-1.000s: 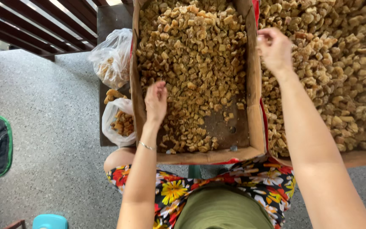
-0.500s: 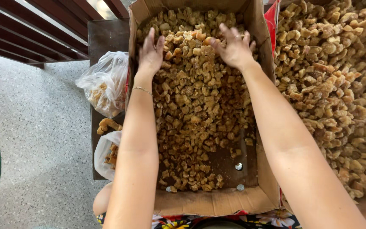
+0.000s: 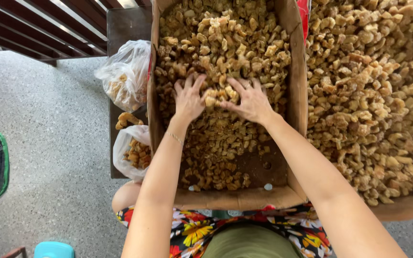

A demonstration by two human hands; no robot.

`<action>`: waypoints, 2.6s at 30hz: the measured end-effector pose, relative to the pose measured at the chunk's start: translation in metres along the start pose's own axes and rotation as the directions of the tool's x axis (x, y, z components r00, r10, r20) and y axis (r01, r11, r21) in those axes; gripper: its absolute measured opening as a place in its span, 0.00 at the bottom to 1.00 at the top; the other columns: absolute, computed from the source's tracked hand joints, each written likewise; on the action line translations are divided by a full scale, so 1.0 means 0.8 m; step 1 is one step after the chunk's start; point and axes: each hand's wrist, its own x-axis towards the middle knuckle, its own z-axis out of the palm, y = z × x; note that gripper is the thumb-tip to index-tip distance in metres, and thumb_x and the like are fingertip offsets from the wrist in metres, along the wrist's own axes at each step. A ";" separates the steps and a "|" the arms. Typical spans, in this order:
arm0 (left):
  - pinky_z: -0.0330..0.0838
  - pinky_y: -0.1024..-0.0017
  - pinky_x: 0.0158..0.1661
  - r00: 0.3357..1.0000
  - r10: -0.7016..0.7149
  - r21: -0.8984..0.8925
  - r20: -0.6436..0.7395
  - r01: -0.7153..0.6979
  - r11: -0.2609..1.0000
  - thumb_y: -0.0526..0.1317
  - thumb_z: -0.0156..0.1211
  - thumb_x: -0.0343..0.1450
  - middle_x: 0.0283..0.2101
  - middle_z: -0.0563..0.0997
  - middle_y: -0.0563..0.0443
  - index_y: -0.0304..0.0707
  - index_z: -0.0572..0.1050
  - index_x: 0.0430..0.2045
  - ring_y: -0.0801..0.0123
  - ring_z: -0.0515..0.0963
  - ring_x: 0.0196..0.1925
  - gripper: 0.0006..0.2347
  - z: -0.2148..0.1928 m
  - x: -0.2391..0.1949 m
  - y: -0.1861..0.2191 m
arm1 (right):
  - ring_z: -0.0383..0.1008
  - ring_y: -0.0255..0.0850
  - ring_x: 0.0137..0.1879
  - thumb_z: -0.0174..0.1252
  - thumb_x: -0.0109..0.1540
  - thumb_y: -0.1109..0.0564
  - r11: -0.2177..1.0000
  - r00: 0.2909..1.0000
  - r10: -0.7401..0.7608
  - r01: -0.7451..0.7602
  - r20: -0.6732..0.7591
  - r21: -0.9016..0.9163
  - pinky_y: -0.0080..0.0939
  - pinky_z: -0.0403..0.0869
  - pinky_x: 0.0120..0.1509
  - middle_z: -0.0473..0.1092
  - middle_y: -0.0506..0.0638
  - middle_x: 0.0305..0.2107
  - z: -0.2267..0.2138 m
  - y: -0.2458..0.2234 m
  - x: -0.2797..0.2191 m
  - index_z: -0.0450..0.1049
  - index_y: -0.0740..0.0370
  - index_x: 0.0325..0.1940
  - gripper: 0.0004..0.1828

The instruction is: The person repeatedly scoops dried fruit pieces from a large cardboard box with both hands, sifts them, and returns them to the same box. The person also transfers some pieces into a plastic bag placed beside the box.

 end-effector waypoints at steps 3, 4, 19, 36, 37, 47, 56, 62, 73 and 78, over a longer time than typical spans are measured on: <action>0.47 0.34 0.69 0.991 0.073 0.192 0.111 -0.093 0.977 0.26 0.61 0.63 0.76 0.52 0.48 0.69 0.59 0.70 0.36 0.49 0.74 0.40 0.009 -0.074 0.020 | 0.46 0.59 0.80 0.48 0.58 0.14 0.977 0.985 -0.076 0.105 0.155 -0.183 0.72 0.49 0.83 0.54 0.51 0.73 0.017 -0.016 -0.064 0.49 0.41 0.80 0.54; 0.46 0.34 0.70 0.977 0.097 0.109 0.190 -0.119 0.987 0.31 0.62 0.66 0.75 0.53 0.49 0.68 0.59 0.69 0.36 0.50 0.75 0.36 0.003 -0.095 0.029 | 0.43 0.60 0.80 0.51 0.56 0.17 0.986 0.967 -0.072 0.106 0.243 -0.130 0.71 0.49 0.81 0.50 0.50 0.74 0.016 -0.020 -0.082 0.48 0.40 0.80 0.54; 0.66 0.56 0.68 0.967 0.069 -0.316 -0.244 -0.147 0.937 0.52 0.48 0.80 0.70 0.68 0.39 0.51 0.67 0.67 0.46 0.69 0.70 0.20 -0.088 0.177 -0.051 | 0.55 0.49 0.80 0.44 0.70 0.33 0.959 0.992 0.100 -0.075 -0.077 0.275 0.53 0.56 0.83 0.55 0.52 0.75 -0.163 0.077 0.146 0.57 0.51 0.78 0.36; 0.55 0.30 0.64 0.986 -0.004 0.176 0.166 -0.026 0.984 0.69 0.43 0.72 0.68 0.68 0.49 0.63 0.60 0.70 0.36 0.63 0.68 0.32 -0.022 0.105 -0.010 | 0.42 0.54 0.80 0.38 0.66 0.20 0.979 0.997 -0.033 0.046 0.069 -0.196 0.66 0.40 0.81 0.44 0.56 0.76 -0.043 0.013 0.099 0.50 0.35 0.79 0.42; 0.58 0.32 0.62 0.987 0.023 0.146 0.158 -0.046 0.988 0.68 0.49 0.70 0.67 0.67 0.48 0.62 0.60 0.69 0.35 0.63 0.66 0.33 -0.019 0.088 -0.011 | 0.41 0.54 0.79 0.39 0.67 0.21 0.984 0.995 -0.063 0.075 0.075 -0.162 0.66 0.38 0.81 0.44 0.56 0.75 -0.032 0.004 0.082 0.49 0.35 0.79 0.40; 0.71 0.41 0.49 0.991 0.126 0.220 -0.048 -0.112 0.969 0.54 0.70 0.65 0.69 0.59 0.47 0.59 0.68 0.64 0.30 0.64 0.62 0.30 0.002 -0.129 0.011 | 0.51 0.60 0.73 0.61 0.62 0.33 0.963 0.960 -0.226 0.194 -0.166 -0.189 0.68 0.50 0.78 0.55 0.62 0.67 0.067 -0.056 -0.126 0.50 0.43 0.79 0.46; 0.66 0.40 0.57 0.982 0.131 0.391 -0.138 -0.067 0.918 0.40 0.63 0.68 0.73 0.56 0.49 0.72 0.63 0.69 0.31 0.52 0.71 0.32 0.048 -0.245 0.035 | 0.38 0.61 0.80 0.61 0.57 0.62 0.968 0.965 -0.249 0.251 -0.085 0.019 0.67 0.46 0.79 0.42 0.62 0.76 0.079 -0.059 -0.212 0.53 0.39 0.79 0.48; 0.53 0.26 0.57 0.970 0.158 0.226 -0.185 -0.115 0.967 0.39 0.61 0.70 0.71 0.57 0.44 0.66 0.66 0.65 0.27 0.43 0.73 0.26 0.094 -0.306 0.043 | 0.72 0.41 0.65 0.46 0.66 0.67 0.668 0.935 0.346 -0.186 -0.080 0.721 0.40 0.74 0.68 0.70 0.54 0.63 0.005 0.017 -0.220 0.71 0.50 0.67 0.26; 0.41 0.43 0.75 0.926 0.304 -0.327 -0.223 -0.365 0.871 0.31 0.56 0.70 0.64 0.75 0.55 0.51 0.76 0.55 0.60 0.66 0.74 0.19 0.111 -0.293 0.040 | 0.72 0.56 0.58 0.62 0.62 0.58 0.976 0.927 -0.173 0.207 -0.333 0.070 0.52 0.72 0.62 0.72 0.65 0.53 0.091 0.041 -0.177 0.77 0.63 0.54 0.16; 0.42 0.46 0.72 0.922 0.089 -0.212 -0.377 -0.179 0.961 0.34 0.60 0.70 0.66 0.70 0.47 0.47 0.73 0.59 0.49 0.59 0.74 0.20 0.137 -0.270 0.030 | 0.79 0.43 0.43 0.55 0.70 0.50 0.801 0.907 0.355 -0.170 -0.227 0.574 0.45 0.76 0.52 0.77 0.53 0.40 0.089 0.067 -0.175 0.76 0.61 0.57 0.17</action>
